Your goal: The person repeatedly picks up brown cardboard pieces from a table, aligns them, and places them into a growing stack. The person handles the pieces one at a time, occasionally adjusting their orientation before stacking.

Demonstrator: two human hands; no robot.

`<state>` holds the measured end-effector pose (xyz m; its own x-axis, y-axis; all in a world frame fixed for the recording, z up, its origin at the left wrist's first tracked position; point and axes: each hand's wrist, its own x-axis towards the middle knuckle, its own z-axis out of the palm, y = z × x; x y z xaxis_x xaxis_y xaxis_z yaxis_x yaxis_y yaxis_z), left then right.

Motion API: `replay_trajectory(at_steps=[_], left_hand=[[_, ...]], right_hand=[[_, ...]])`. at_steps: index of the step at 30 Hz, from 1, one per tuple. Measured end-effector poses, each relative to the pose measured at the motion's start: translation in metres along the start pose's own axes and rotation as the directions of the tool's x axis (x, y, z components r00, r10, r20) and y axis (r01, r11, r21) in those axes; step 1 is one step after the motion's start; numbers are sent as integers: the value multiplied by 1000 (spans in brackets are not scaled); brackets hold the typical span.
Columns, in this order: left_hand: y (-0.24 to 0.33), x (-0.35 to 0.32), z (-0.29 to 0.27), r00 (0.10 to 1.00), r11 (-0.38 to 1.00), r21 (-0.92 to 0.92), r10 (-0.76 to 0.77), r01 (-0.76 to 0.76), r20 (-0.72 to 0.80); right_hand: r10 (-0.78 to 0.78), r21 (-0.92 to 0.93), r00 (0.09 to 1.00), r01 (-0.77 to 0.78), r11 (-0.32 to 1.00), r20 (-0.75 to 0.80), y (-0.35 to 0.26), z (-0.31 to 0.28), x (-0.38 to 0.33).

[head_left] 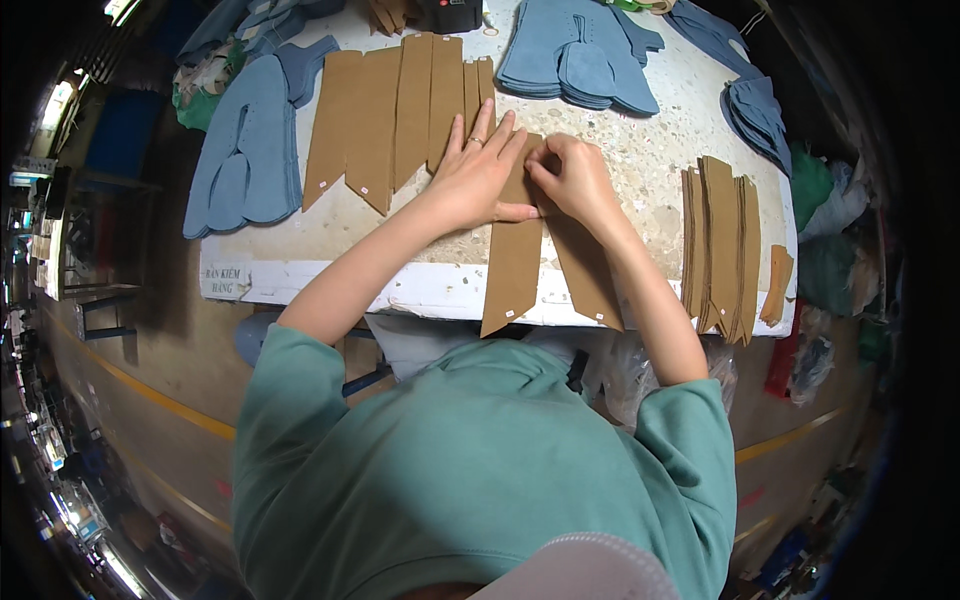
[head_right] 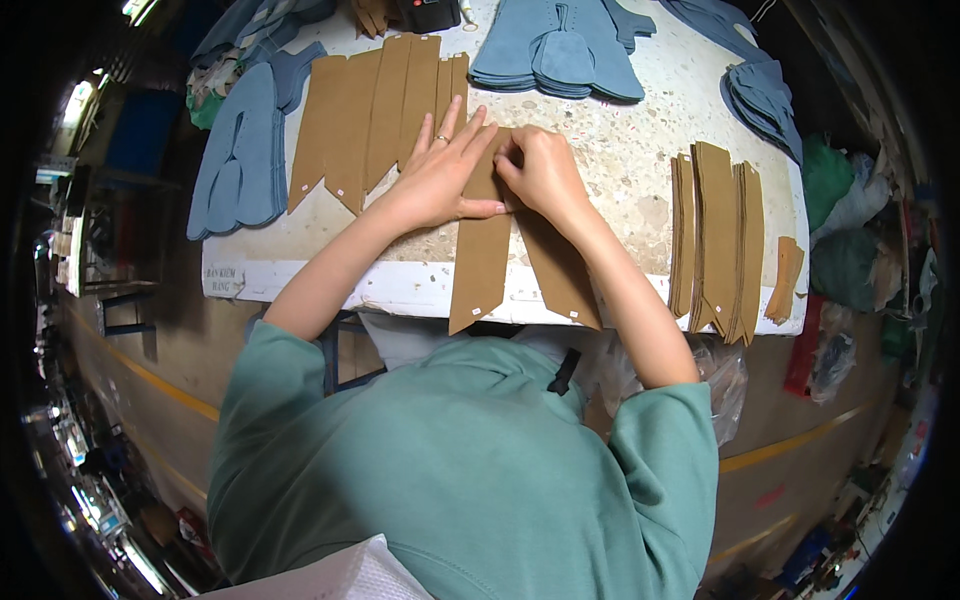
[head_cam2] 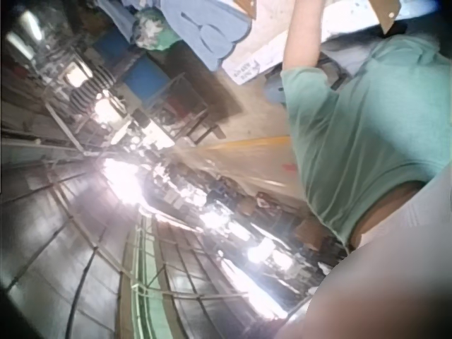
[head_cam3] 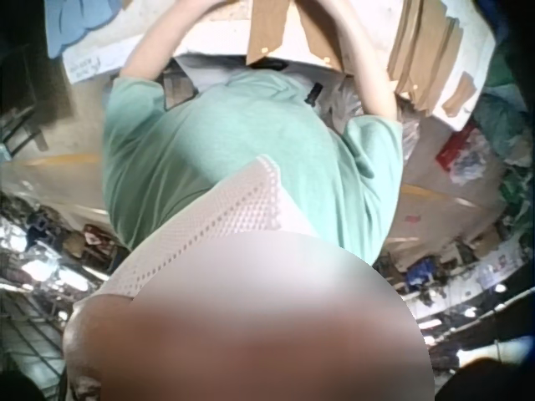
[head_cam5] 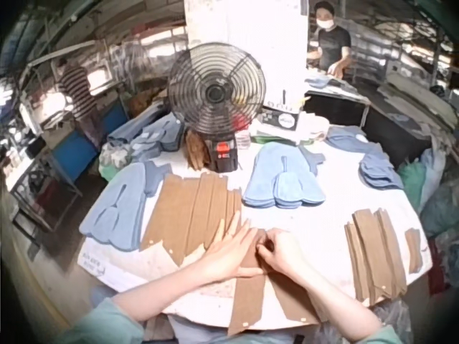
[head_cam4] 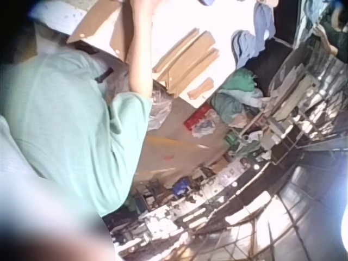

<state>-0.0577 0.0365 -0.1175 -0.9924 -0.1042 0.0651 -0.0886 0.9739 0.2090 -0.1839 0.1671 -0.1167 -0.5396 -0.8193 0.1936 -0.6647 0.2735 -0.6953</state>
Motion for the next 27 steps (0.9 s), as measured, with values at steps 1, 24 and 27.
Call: replay_trajectory(at_steps=[1, 24, 27], left_hand=[[0, 0, 0, 1000, 1000, 1, -1, 1, -4], [-1, 3, -5, 997, 1000, 19, -5, 4, 72], [0, 3, -5, 996, 1000, 27, -8, 6, 84]], right_hand=[[48, -15, 997, -47, 999, 64, 0, -2, -2], [-122, 227, 977, 80, 971, 174, 5, -2, -11], [-138, 153, 977, 113, 982, 163, 4, -5, -10]])
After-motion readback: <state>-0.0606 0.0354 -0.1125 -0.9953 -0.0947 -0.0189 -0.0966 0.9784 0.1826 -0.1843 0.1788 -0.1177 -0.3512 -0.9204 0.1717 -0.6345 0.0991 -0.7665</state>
